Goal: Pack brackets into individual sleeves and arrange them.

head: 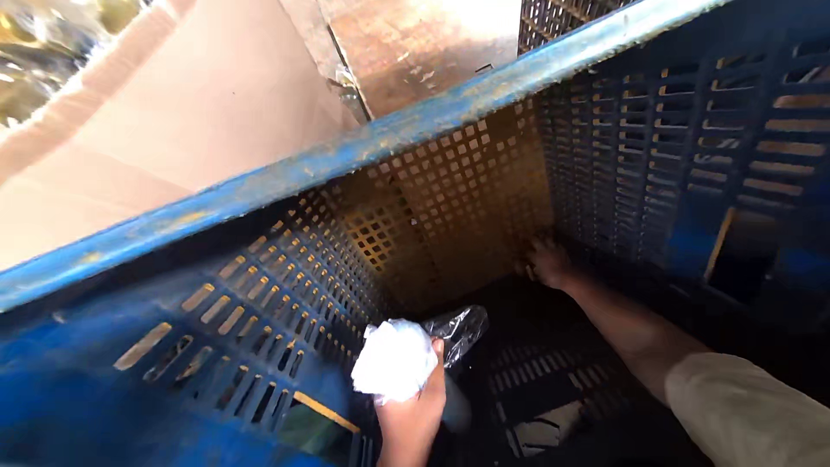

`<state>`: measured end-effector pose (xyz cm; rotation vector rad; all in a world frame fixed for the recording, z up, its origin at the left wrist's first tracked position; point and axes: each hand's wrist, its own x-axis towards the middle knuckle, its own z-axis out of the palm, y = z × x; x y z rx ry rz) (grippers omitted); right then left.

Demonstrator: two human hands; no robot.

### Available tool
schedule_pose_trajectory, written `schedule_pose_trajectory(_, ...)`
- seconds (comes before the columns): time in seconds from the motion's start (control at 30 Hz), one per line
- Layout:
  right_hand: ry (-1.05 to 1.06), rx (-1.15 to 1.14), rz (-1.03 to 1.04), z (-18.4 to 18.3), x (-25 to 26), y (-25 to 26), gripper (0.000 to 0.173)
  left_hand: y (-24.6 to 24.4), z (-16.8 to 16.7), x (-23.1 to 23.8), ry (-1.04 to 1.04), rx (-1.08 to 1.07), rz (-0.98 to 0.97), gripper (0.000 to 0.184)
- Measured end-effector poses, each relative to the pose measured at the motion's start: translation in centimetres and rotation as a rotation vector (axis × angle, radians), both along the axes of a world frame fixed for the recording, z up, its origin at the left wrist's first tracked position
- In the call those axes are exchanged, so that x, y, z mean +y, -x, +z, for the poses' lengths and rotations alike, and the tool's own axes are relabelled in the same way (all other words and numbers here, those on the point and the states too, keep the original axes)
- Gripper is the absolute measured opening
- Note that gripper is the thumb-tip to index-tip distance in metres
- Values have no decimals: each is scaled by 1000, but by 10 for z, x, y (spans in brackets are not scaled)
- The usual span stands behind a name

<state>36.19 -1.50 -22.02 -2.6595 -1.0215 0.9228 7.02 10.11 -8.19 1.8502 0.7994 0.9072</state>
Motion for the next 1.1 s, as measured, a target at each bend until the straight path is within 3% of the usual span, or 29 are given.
schedule_pose_trajectory(0.1,-400,76,-369,32,-34,39,46,3,3,-3,-58,19,-27,47)
schedule_pose_trajectory(0.2,-958,432,-824,87,-52,87,67,5,11,-10,-57,31,-31,44)
schedule_pose_trajectory(0.27,-1125,661,-715,126,-58,104,70,6,11,-10,-40,18,-36,45)
schedule_pose_trajectory(0.33,-1004,867,-390,160,-57,117,60,9,16,-14,56,9,-54,43)
schedule_pose_trajectory(0.4,-836,871,-136,179,-42,134,45,9,32,-23,267,39,-56,44)
schedule_pose_trajectory(0.53,-784,163,106,163,-13,181,39,2,60,-24,684,-76,11,32)
schedule_pose_trajectory(0.6,-605,157,207,157,-5,198,44,6,58,-24,686,-39,1,29)
schedule_pose_trajectory(0.7,-672,347,-25,149,6,197,65,14,46,-30,353,183,-90,47)
schedule_pose_trajectory(0.77,-769,511,-140,149,10,191,77,12,32,-29,48,181,-91,63)
schedule_pose_trajectory(0.8,-759,646,-194,156,8,189,81,10,30,-26,12,171,-55,66)
schedule_pose_trajectory(0.87,-774,870,-267,173,-1,183,82,5,35,-18,98,130,37,59)
schedule_pose_trajectory(0.9,-828,885,-297,177,-5,182,74,4,39,-15,167,95,45,52)
schedule_pose_trajectory(1.0,-925,753,-412,173,-11,179,57,10,42,-37,242,80,-206,47)
schedule_pose_trajectory(1.1,-795,654,-468,173,-24,172,49,10,42,-51,388,59,-364,35)
